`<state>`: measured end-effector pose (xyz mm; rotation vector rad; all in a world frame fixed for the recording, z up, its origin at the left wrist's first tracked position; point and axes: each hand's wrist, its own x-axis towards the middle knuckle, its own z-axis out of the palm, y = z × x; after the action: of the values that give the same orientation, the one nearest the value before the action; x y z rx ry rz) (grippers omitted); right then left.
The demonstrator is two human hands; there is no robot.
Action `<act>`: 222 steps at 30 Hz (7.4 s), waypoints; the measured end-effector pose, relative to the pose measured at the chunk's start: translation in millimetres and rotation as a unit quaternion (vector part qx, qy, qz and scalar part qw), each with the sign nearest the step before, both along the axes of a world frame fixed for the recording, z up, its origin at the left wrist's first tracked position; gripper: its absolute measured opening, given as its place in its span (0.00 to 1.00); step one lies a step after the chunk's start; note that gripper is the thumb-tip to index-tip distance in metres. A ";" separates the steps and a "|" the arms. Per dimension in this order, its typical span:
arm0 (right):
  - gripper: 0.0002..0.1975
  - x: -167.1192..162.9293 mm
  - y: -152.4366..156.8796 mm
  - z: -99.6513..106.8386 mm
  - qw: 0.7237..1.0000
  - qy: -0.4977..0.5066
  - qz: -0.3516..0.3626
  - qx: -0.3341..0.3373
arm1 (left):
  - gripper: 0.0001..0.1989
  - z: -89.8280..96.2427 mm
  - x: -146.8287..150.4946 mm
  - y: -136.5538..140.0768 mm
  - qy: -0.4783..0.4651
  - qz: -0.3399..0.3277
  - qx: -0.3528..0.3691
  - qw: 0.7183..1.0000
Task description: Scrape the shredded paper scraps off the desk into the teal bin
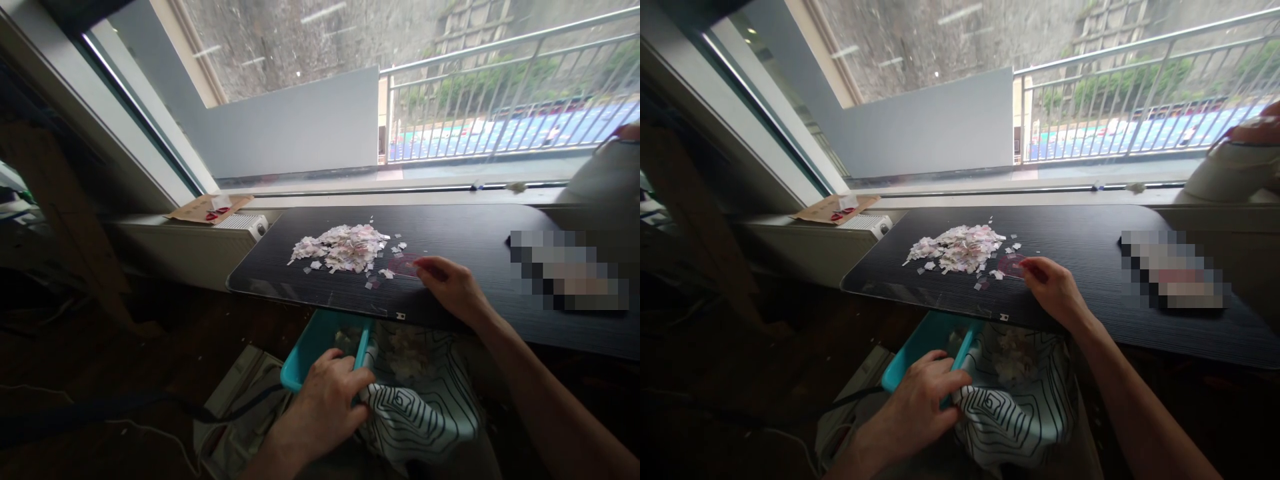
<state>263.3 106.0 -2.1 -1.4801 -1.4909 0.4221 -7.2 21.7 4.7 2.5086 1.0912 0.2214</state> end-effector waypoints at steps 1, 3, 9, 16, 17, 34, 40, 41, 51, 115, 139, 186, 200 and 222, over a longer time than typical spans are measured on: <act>0.11 0.5 3.5 -0.9 1.000 -0.009 0.002 -0.007 | 0.09 -0.1 -0.2 0.2 -0.002 0.002 -0.001 1.000; 0.10 2.7 3.7 -1.2 0.999 -0.027 -0.010 -0.023 | 0.08 -0.8 -0.4 0.4 -0.004 0.002 -0.003 1.000; 0.10 4.4 -5.2 -2.0 0.998 0.000 -0.058 0.010 | 0.08 -4.9 0.3 -0.5 -0.011 -0.005 0.001 1.000; 0.12 -9.9 11.9 -7.7 0.997 -0.039 0.043 0.044 | 0.08 -4.1 0.7 -1.6 -0.002 0.001 0.006 1.000; 0.12 -10.1 11.4 -7.0 0.998 -0.041 0.024 0.037 | 0.08 -3.9 0.9 -1.4 -0.002 0.002 0.007 1.000; 0.08 -0.4 -17.7 8.1 0.997 0.008 -0.065 -0.026 | 0.09 -6.7 -0.3 0.2 -0.010 -0.003 0.014 1.000; 0.07 5.4 -26.8 9.7 0.998 0.004 0.024 -0.053 | 0.09 -7.0 -1.3 -0.1 -0.009 -0.004 0.010 1.000; 0.07 5.7 -26.1 8.7 0.998 0.010 0.026 -0.049 | 0.09 -7.0 -1.2 -0.4 -0.009 -0.004 0.008 1.000; 0.08 6.5 -28.6 11.3 0.997 0.001 0.041 -0.067 | 0.11 -6.9 -2.5 1.4 -0.022 0.002 0.016 1.000; 0.09 -21.1 -4.1 -2.0 0.994 -0.073 0.069 0.051 | 0.04 -8.0 3.6 -4.4 0.033 -0.006 0.014 0.999; 0.12 -29.5 -9.2 -2.3 0.989 -0.084 0.113 0.045 | 0.05 -2.5 10.6 1.2 0.060 -0.016 0.023 0.998; 0.11 -39.6 -45.2 8.6 0.977 -0.104 0.185 0.006 | 0.07 1.8 10.2 3.1 0.065 -0.020 0.022 0.997; 0.11 -5.1 2.1 -7.1 0.991 -0.124 0.013 0.044 | 0.03 -1.3 7.8 2.4 0.038 -0.012 -0.010 0.999; 0.11 -39.1 -22.0 6.5 0.980 -0.088 0.181 0.005 | 0.05 -4.3 10.1 4.9 0.065 -0.023 0.023 0.997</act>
<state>224.2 84.0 4.4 -1.2638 -1.9106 0.5093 2.9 26.5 0.4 2.6172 1.0874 0.0731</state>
